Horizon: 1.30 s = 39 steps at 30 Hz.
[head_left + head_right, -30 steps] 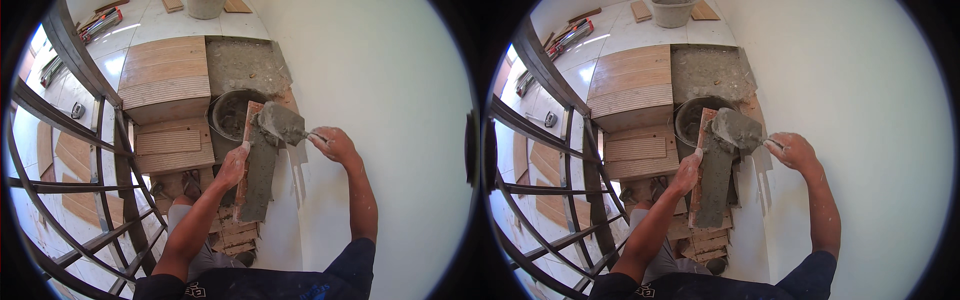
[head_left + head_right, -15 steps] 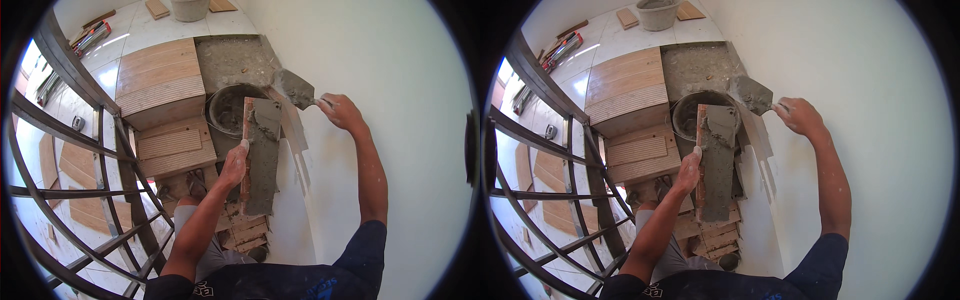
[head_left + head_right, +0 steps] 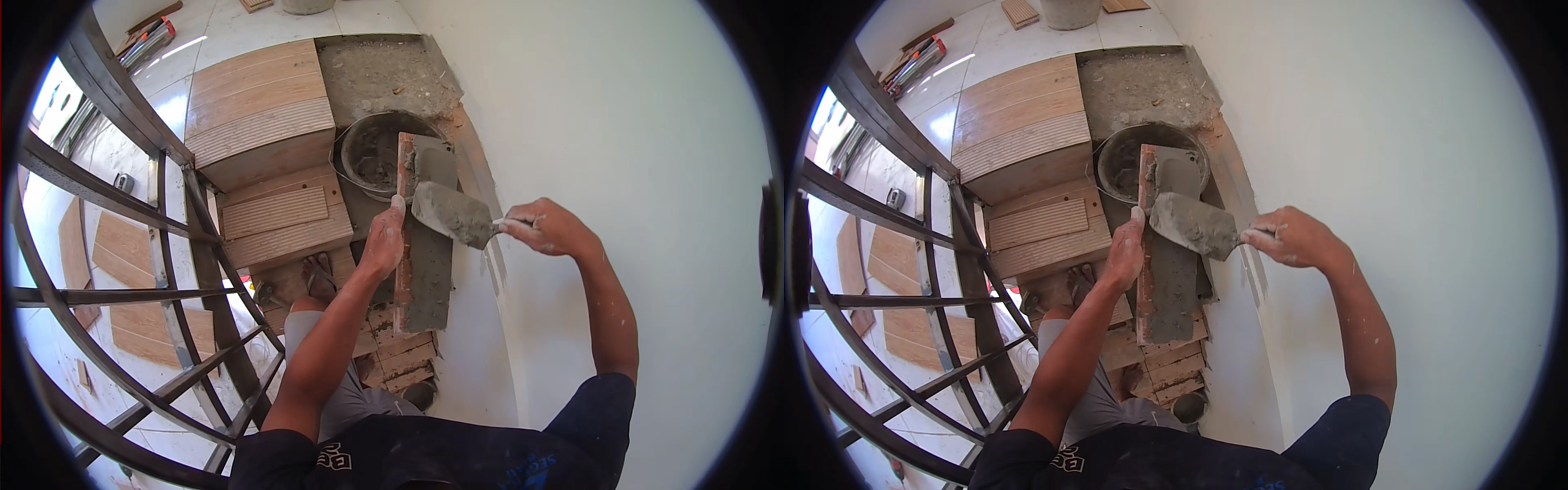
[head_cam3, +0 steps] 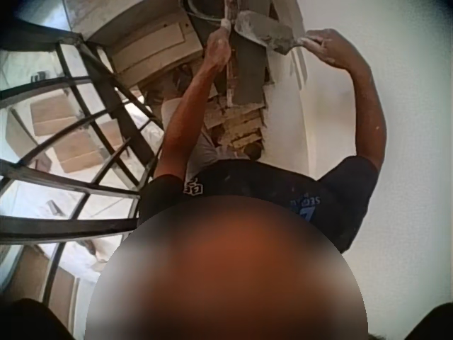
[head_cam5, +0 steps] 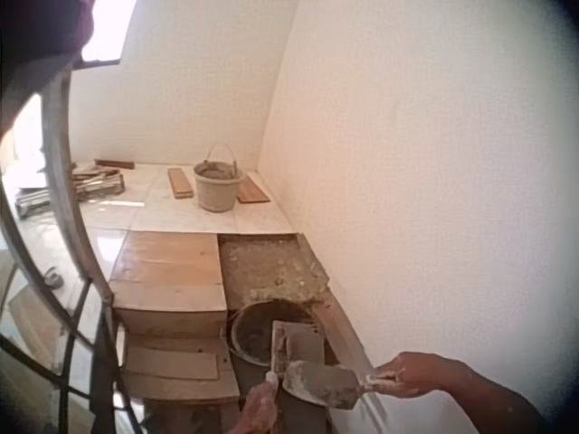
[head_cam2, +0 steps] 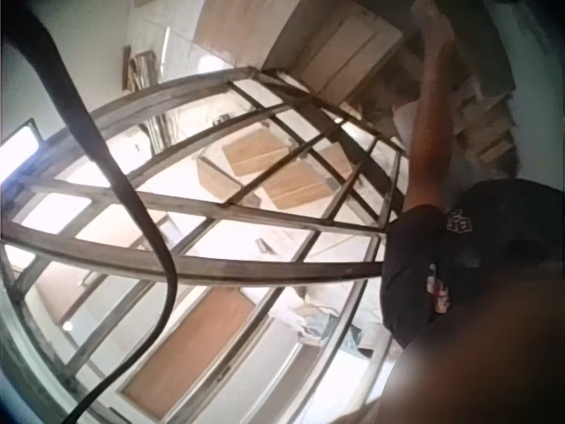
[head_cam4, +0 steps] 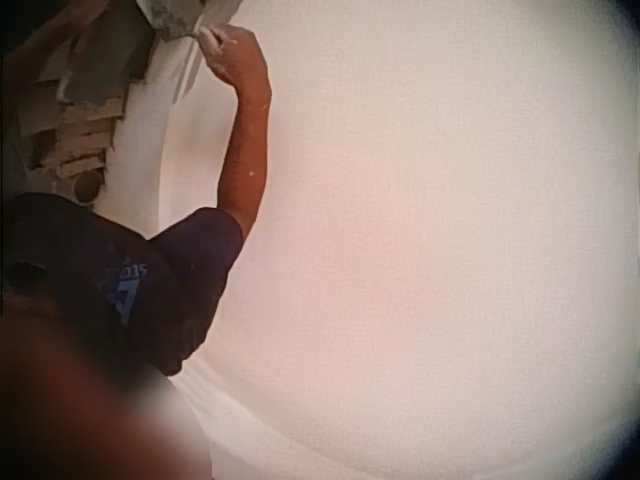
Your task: Tiling the underside and risers of a concrete staircase.
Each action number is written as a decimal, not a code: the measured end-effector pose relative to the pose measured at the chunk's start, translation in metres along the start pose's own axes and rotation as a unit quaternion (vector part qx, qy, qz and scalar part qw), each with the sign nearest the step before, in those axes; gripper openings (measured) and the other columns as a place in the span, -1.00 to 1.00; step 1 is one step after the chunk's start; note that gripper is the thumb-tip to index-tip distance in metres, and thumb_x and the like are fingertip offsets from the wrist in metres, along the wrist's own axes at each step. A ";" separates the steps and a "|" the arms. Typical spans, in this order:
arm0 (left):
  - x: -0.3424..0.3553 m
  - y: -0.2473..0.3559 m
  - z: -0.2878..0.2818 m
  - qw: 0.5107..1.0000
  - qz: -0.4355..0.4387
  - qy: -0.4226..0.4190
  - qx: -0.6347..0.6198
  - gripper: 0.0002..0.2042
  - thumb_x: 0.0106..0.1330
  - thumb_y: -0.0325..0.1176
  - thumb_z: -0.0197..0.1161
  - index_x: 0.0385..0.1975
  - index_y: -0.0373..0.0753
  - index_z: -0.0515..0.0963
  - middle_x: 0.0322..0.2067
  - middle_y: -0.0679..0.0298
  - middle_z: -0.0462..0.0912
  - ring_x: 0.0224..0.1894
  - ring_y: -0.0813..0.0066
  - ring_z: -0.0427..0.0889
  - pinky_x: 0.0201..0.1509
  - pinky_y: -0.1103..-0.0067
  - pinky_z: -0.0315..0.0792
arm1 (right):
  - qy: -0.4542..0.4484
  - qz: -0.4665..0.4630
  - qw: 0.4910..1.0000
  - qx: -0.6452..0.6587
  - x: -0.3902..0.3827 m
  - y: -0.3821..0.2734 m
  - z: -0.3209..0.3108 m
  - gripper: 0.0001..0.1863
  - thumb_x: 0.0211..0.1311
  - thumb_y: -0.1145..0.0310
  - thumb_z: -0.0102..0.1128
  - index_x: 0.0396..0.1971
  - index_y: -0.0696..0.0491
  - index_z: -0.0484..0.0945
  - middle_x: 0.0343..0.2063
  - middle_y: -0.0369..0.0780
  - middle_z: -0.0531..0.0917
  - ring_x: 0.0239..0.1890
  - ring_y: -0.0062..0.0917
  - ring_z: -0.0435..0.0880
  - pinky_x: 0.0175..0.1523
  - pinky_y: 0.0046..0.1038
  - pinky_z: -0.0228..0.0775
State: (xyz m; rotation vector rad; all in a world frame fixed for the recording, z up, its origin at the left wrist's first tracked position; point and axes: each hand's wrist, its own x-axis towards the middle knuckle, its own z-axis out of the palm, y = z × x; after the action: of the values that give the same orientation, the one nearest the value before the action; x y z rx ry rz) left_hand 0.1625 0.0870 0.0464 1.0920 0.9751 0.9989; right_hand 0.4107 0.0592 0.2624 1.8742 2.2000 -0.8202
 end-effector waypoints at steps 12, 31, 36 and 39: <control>-0.005 0.011 -0.007 0.985 -0.130 -0.019 -0.111 -0.32 0.62 0.26 -0.23 -0.16 -0.32 0.58 -0.30 0.34 0.50 -0.21 0.52 0.37 -0.02 0.50 0.36 | 0.024 -0.049 0.998 -0.011 -0.057 -0.020 0.054 -0.75 0.37 0.22 0.26 -0.35 0.12 0.68 -0.48 -0.08 0.69 -0.44 -0.07 0.61 -0.27 -0.18 0.49; 0.003 -0.010 -0.027 0.978 -0.102 0.024 -0.181 -0.17 0.51 0.40 -0.14 0.18 -0.41 0.51 -0.01 0.24 0.55 -0.02 0.44 0.44 0.17 0.49 0.34 | 0.163 0.102 0.981 0.035 -0.036 0.066 0.104 -0.71 0.38 0.22 0.27 -0.36 0.17 0.62 -0.47 0.01 0.64 -0.42 -0.02 0.57 -0.27 -0.16 0.43; 0.015 -0.006 -0.043 0.983 -0.062 0.138 -0.108 -0.17 0.53 0.37 -0.14 0.04 -0.49 0.57 -0.22 0.27 0.59 -0.20 0.44 0.43 -0.03 0.46 0.38 | 0.188 0.078 0.978 -0.033 0.047 0.088 0.126 -0.64 0.28 0.16 0.30 -0.12 0.12 0.50 -0.30 0.02 0.72 -0.21 0.07 0.68 -0.10 0.01 0.52; 0.021 0.001 -0.060 0.961 -0.090 0.243 -0.095 -0.19 0.55 0.35 -0.15 -0.11 -0.48 0.60 -0.32 0.27 0.57 -0.26 0.43 0.41 -0.10 0.42 0.38 | 0.074 0.127 0.975 -0.169 0.117 0.088 0.120 -0.67 0.28 0.28 0.25 -0.07 0.14 0.49 -0.29 0.04 0.73 -0.17 0.05 0.72 -0.06 0.00 0.57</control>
State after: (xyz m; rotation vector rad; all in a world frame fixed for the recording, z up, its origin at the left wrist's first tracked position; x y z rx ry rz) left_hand 0.1105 0.1211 0.0345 0.5933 1.3155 1.2089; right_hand 0.4402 0.1094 0.0822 2.0312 1.9613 -0.2505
